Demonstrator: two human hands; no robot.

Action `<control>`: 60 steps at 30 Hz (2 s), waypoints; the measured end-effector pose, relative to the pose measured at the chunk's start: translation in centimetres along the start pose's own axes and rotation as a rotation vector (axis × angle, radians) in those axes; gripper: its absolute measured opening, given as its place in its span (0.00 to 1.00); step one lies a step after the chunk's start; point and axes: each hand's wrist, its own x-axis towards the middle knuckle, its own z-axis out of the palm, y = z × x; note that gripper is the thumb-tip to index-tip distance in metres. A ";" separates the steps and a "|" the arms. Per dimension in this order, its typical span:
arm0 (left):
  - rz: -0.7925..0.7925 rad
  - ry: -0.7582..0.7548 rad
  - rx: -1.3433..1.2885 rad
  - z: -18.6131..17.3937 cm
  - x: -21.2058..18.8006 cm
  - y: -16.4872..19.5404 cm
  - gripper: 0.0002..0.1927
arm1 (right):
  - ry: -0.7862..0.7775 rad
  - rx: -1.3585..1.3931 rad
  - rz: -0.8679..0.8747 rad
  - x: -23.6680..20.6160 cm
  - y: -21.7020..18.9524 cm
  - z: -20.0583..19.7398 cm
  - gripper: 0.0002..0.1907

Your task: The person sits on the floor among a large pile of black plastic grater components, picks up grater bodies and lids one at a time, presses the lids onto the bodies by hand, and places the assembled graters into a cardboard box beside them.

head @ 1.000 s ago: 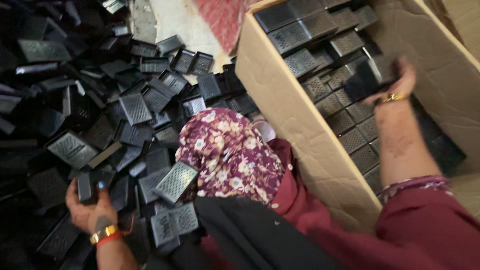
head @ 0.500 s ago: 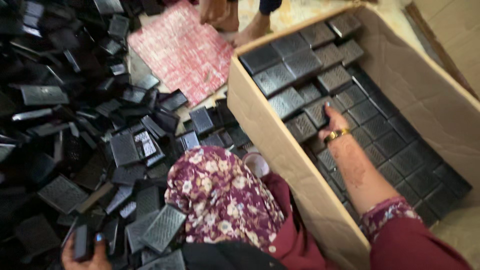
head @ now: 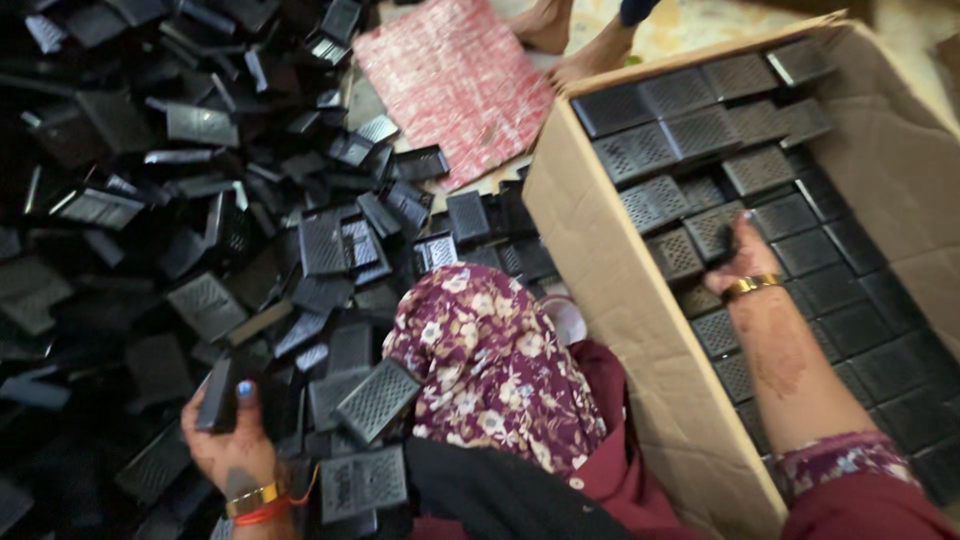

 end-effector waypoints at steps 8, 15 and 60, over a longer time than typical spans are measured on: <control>-0.184 0.050 -0.242 1.2 -1.6 9.5 0.24 | 0.059 0.026 -0.142 -4.3 -0.9 -1.2 0.22; -0.249 -0.535 -0.210 10.0 -6.6 16.9 0.26 | -0.612 -0.497 -0.787 -20.3 2.7 7.8 0.14; -0.123 -0.287 0.081 -6.8 -0.5 -9.6 0.31 | 0.534 -0.893 -0.472 -3.2 0.6 -10.0 0.45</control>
